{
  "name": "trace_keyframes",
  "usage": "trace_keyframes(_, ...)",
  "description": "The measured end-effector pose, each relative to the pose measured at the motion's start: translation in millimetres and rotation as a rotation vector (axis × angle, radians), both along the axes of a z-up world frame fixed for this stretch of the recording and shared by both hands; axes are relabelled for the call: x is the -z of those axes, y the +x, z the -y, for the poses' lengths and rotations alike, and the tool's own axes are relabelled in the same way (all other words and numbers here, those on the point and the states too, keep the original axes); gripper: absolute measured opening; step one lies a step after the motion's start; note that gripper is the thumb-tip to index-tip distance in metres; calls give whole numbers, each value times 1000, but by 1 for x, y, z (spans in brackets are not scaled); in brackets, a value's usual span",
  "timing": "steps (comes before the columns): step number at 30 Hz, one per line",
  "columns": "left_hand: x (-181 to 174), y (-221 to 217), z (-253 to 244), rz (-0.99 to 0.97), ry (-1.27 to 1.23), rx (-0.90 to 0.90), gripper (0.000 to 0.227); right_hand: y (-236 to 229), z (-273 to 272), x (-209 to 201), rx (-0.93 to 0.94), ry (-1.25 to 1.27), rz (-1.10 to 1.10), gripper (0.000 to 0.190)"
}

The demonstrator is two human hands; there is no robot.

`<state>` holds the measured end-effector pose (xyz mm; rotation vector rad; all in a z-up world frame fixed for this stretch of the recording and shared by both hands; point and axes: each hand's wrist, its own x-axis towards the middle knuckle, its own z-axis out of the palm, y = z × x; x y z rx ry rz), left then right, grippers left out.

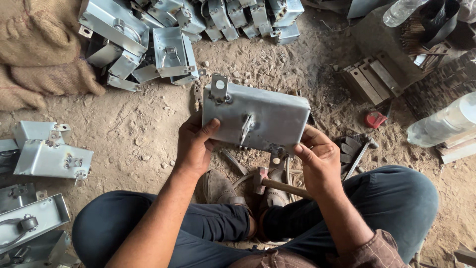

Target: The person sits on the ground and uses a hammer to shape and secure metal box components. They then use a handheld welding tool to join the metal parts, creating sparks. The person handles multiple metal boxes, placing finished ones aside and picking up new ones to continue the process.

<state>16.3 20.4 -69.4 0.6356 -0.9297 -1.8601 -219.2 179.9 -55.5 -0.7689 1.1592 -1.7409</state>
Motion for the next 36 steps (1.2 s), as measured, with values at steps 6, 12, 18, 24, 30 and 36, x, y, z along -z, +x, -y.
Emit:
trace_keyframes(6, 5, 3, 1, -58, -237, -22, 59, 0, -2, -4, -38, -91, 21, 70)
trace_keyframes(12, -7, 3, -5, -65, -339, -39, 67, -4, -1, 4, -44, -129, 39, 67)
trace_keyframes(18, -23, 2, -11, -50, -372, -9, 73, -7, -3, 13, -29, -139, 42, 63)
trace_keyframes(24, -26, 5, -11, -49, -381, 9, 73, -5, -2, 14, -20, -143, 58, 65)
trace_keyframes(30, -20, 1, -10, -18, -323, -42, 71, -4, -1, 17, 2, -109, 60, 66)
trace_keyframes(36, -20, -3, -5, 234, -190, -34, 73, -1, 5, 30, 41, 49, 122, 57)
